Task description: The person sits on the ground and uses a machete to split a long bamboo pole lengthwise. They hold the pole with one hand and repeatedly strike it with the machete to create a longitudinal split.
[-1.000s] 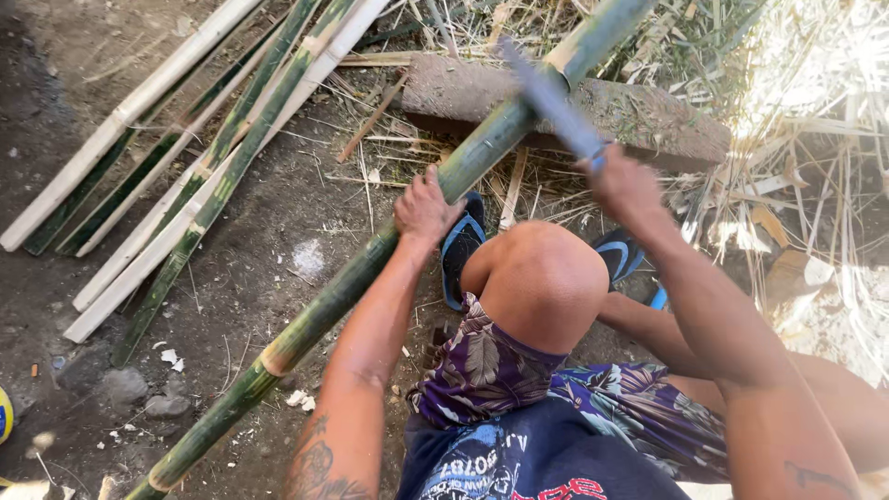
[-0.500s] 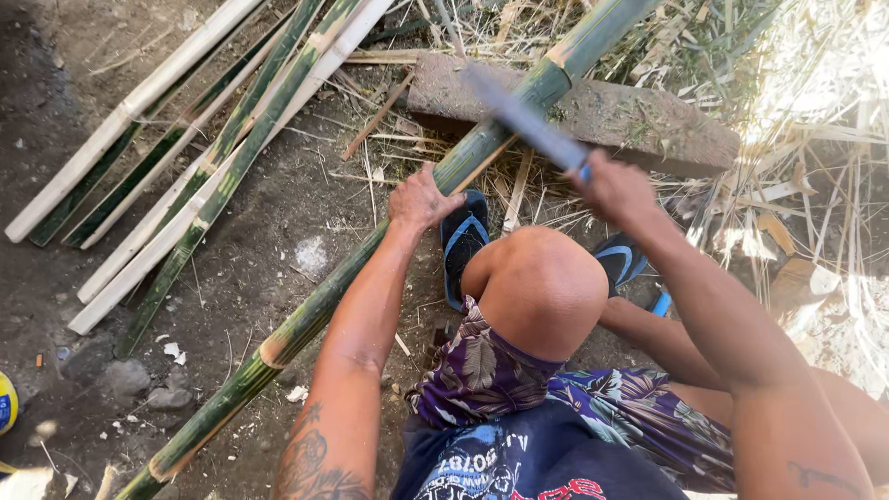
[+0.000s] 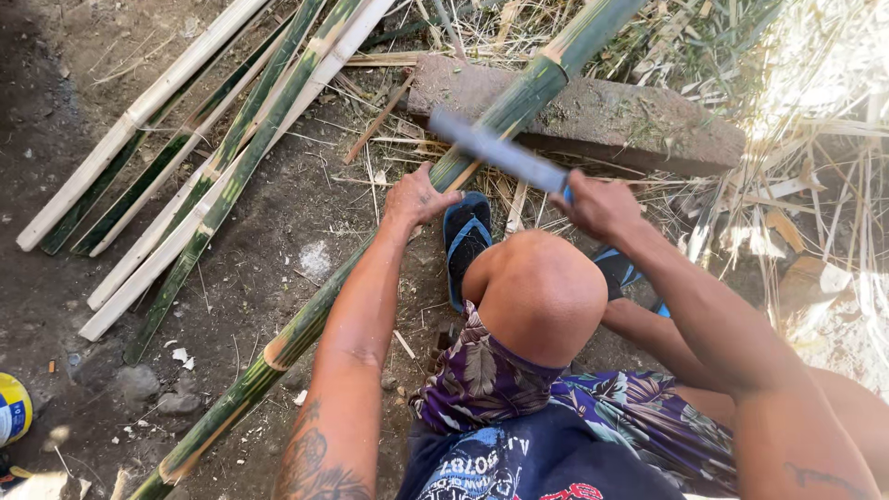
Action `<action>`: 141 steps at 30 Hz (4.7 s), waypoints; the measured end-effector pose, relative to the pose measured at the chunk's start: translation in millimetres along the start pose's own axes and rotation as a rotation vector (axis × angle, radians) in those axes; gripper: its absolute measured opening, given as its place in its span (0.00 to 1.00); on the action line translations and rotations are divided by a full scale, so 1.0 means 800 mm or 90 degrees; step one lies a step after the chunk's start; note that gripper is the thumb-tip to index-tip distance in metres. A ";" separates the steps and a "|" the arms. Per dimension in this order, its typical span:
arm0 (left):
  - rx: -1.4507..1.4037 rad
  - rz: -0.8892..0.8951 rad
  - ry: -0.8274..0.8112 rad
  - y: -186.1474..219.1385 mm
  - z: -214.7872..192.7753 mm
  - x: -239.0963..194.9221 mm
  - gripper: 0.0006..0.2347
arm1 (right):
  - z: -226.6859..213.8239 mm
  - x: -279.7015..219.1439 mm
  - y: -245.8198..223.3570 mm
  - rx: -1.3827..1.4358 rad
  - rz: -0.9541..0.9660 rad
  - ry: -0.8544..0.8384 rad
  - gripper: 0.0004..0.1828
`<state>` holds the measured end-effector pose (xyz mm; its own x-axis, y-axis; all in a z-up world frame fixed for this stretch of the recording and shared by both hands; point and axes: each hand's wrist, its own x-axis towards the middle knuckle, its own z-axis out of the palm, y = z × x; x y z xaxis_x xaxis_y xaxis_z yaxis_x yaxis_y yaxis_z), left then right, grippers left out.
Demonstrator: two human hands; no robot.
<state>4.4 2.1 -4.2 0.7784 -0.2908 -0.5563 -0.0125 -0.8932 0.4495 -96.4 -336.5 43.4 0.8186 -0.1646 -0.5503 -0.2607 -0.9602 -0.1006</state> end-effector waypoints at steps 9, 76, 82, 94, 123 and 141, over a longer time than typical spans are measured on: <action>-0.199 0.118 -0.129 -0.017 0.007 0.012 0.40 | -0.074 0.046 0.107 0.195 0.210 0.250 0.33; -0.030 0.142 -0.008 -0.001 0.052 -0.011 0.41 | -0.004 -0.021 0.026 0.089 0.103 0.209 0.30; 0.050 0.099 0.036 0.033 0.048 -0.030 0.38 | -0.018 -0.049 0.031 -0.095 -0.075 0.043 0.30; 0.045 0.058 0.004 0.027 0.037 -0.026 0.39 | -0.024 -0.045 0.013 -0.040 -0.033 0.030 0.32; 0.086 0.051 0.059 0.031 0.055 -0.009 0.40 | 0.043 -0.016 0.017 0.057 0.006 0.069 0.31; -0.054 0.065 -0.024 0.008 0.023 0.014 0.37 | 0.000 -0.010 0.025 0.044 0.084 0.104 0.31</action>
<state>1.6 -13.0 -20.2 0.7517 -0.3929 -0.5296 -0.0361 -0.8264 0.5619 -108.1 -354.4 45.3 0.8461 -0.3274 -0.4207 -0.4006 -0.9112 -0.0965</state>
